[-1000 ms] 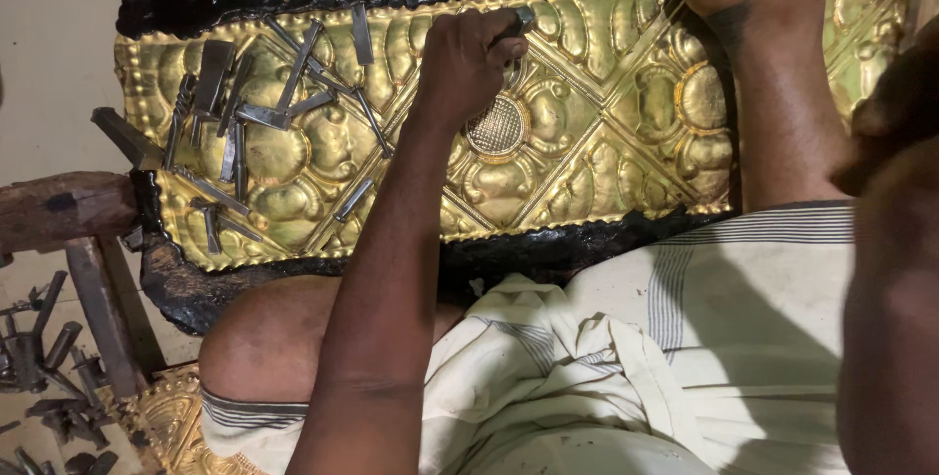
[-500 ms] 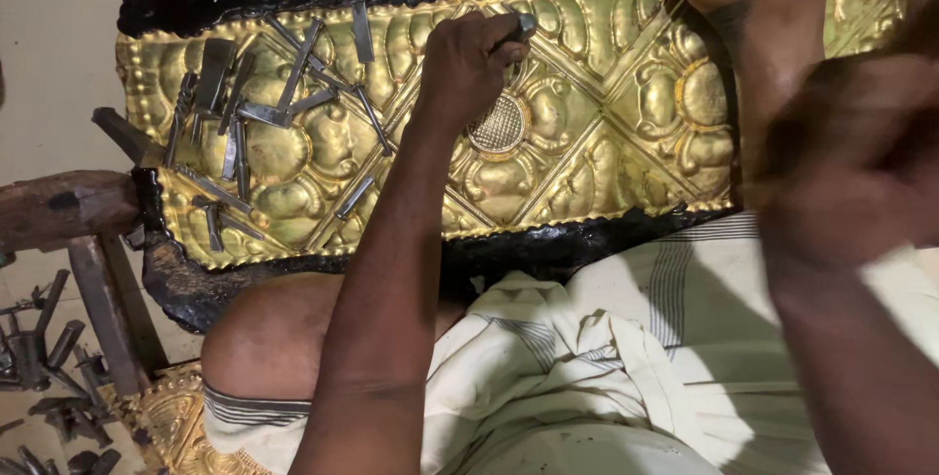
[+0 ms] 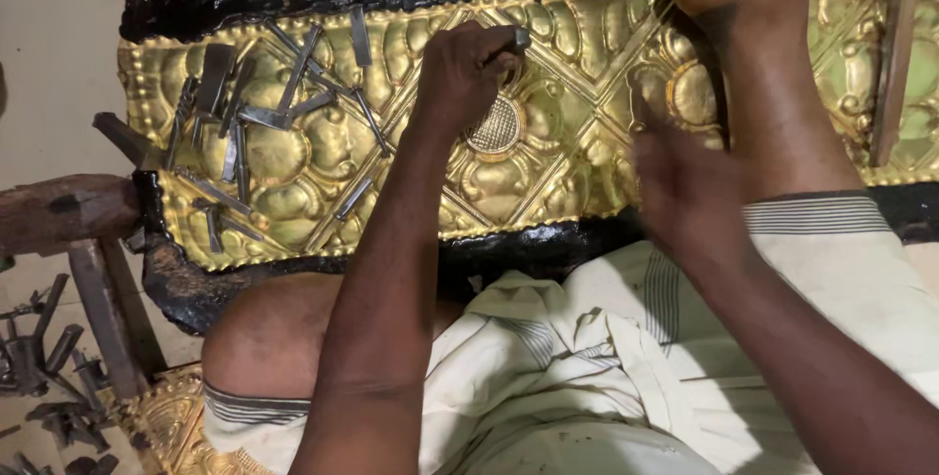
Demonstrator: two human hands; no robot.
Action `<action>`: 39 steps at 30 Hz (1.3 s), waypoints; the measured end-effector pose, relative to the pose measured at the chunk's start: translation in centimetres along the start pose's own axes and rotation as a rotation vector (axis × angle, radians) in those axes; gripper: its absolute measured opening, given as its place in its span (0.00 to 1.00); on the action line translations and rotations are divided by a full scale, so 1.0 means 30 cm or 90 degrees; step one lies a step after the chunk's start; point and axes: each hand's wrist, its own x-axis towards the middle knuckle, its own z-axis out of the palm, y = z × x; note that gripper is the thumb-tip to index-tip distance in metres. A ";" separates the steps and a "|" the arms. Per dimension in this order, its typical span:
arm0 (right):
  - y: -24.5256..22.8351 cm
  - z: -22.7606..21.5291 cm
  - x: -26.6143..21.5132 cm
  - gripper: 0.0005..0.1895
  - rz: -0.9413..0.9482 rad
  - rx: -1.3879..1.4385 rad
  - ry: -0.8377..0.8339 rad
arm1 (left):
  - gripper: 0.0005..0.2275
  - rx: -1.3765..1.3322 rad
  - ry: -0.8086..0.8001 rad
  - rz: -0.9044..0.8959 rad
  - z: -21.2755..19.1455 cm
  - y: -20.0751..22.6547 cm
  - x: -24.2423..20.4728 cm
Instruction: The person uses a hammer and chisel to emboss a decorative pattern onto a gold-colored metal panel. They repeatedly strike the chisel to create raised designs on the surface.
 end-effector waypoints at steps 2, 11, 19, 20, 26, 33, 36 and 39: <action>-0.006 -0.006 0.012 0.26 0.011 -0.091 -0.101 | 0.11 -0.046 0.081 0.084 0.003 -0.005 -0.014; 0.013 0.022 -0.109 0.26 -0.014 0.050 0.124 | 0.06 -0.087 0.040 0.045 -0.022 0.003 -0.021; -0.040 -0.023 -0.130 0.23 0.051 0.181 0.116 | 0.06 -0.189 0.035 0.010 -0.009 -0.012 -0.042; -0.038 0.009 -0.128 0.24 0.061 0.251 0.166 | 0.07 -0.185 0.049 0.026 -0.011 -0.009 -0.041; -0.027 0.022 -0.124 0.24 -0.032 0.003 -0.022 | 0.07 -0.138 0.051 0.029 -0.007 -0.030 -0.050; -0.016 -0.052 -0.192 0.23 0.186 0.017 0.021 | 0.15 -0.659 0.339 -0.073 -0.127 -0.030 -0.052; -0.010 -0.057 -0.216 0.15 0.117 0.028 0.069 | 0.14 -0.649 0.326 -0.155 -0.134 -0.019 -0.100; 0.022 0.045 -0.215 0.15 0.140 0.341 0.157 | 0.12 -0.666 0.292 -0.172 -0.096 -0.031 -0.143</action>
